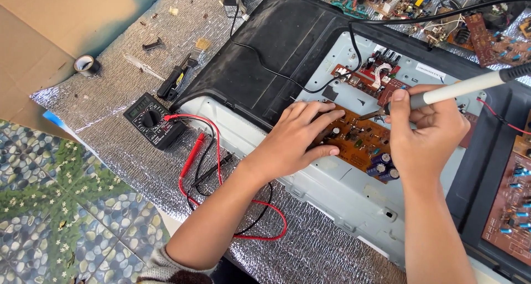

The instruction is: Soldering electronic components onto a television circuit board and performing diagnostic tests with a multimeter.

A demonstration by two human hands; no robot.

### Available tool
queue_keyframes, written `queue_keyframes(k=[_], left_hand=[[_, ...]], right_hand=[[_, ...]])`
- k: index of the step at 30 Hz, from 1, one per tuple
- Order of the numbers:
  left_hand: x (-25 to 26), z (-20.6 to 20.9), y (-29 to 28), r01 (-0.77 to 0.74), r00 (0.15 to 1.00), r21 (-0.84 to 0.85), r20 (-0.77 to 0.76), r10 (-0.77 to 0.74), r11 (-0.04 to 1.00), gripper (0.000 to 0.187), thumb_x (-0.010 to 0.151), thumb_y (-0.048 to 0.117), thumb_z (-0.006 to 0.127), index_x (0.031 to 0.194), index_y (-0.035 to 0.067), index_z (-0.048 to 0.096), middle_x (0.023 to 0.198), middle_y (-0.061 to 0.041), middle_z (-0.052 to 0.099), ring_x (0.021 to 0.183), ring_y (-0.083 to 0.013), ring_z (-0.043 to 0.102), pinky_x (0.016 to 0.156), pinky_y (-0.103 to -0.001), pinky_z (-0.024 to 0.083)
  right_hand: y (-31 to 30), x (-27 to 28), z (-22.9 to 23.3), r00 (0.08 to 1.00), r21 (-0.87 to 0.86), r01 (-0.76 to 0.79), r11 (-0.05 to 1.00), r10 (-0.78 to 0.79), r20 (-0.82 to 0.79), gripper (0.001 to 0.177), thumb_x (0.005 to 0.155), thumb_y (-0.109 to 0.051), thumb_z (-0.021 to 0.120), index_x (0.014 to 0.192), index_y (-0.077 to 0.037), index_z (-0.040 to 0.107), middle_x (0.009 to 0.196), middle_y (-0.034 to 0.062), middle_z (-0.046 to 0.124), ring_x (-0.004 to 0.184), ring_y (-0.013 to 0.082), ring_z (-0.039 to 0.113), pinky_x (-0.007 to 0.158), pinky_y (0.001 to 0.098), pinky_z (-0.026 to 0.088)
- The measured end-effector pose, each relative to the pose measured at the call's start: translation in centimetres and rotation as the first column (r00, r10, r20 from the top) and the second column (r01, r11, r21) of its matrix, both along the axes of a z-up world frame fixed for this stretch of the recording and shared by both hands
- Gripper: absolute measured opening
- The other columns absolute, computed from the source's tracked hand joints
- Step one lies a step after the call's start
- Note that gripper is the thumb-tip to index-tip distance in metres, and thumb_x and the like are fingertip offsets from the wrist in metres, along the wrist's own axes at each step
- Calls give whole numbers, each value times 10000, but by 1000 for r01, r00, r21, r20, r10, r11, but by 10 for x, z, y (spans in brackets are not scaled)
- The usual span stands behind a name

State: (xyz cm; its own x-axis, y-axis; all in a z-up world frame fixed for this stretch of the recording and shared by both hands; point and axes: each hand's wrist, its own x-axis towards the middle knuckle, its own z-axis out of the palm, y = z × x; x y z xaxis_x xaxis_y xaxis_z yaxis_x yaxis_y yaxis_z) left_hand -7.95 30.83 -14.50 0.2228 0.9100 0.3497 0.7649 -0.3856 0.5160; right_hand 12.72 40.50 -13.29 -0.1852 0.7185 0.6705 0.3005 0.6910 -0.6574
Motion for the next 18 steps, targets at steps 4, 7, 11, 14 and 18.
queue_keyframes(k=[4,7,11,14,18], left_hand=[[0,-1,1,0,1000,11,20,-1,1000,603,1001,444,609,1487,119,463,1463,-101,487,1303,-331,459,1112,-500,371],[0,-1,1,-5,1000,-6,12,5,1000,617,998,459,603,1496,127,454,1470,-97,485,1317,-325,451,1114,-502,365],[0,-1,1,-5,1000,10,16,5,1000,611,999,455,605,1489,119,462,1464,-93,493,1318,-318,459,1106,-495,374],[-1,-2,1,-2,1000,22,13,1,1000,608,999,458,605,1486,120,466,1461,-95,494,1318,-323,462,1105,-497,379],[-1,-3,1,-2,1000,17,4,2,1000,610,1001,469,588,1485,119,466,1468,-110,490,1325,-333,457,1109,-505,373]], right_hand=[[0,-1,2,1000,-40,-4,999,3,-7,136,1188,24,678,1112,84,583,850,182,656,697,258,724,583,282,513],[1,0,3,1000,-99,-4,995,3,-19,186,1200,-73,673,1114,42,555,856,166,671,673,238,717,587,291,562],[7,7,5,995,-287,100,953,-97,26,274,1176,-136,721,1005,-26,537,794,97,643,621,172,675,565,266,512],[6,11,7,988,-279,149,949,-130,85,354,1173,-159,776,929,-43,548,723,98,651,607,146,645,584,267,485],[5,12,6,992,-335,127,933,-119,46,388,1169,-220,776,947,-27,522,717,131,627,677,199,748,524,253,577]])
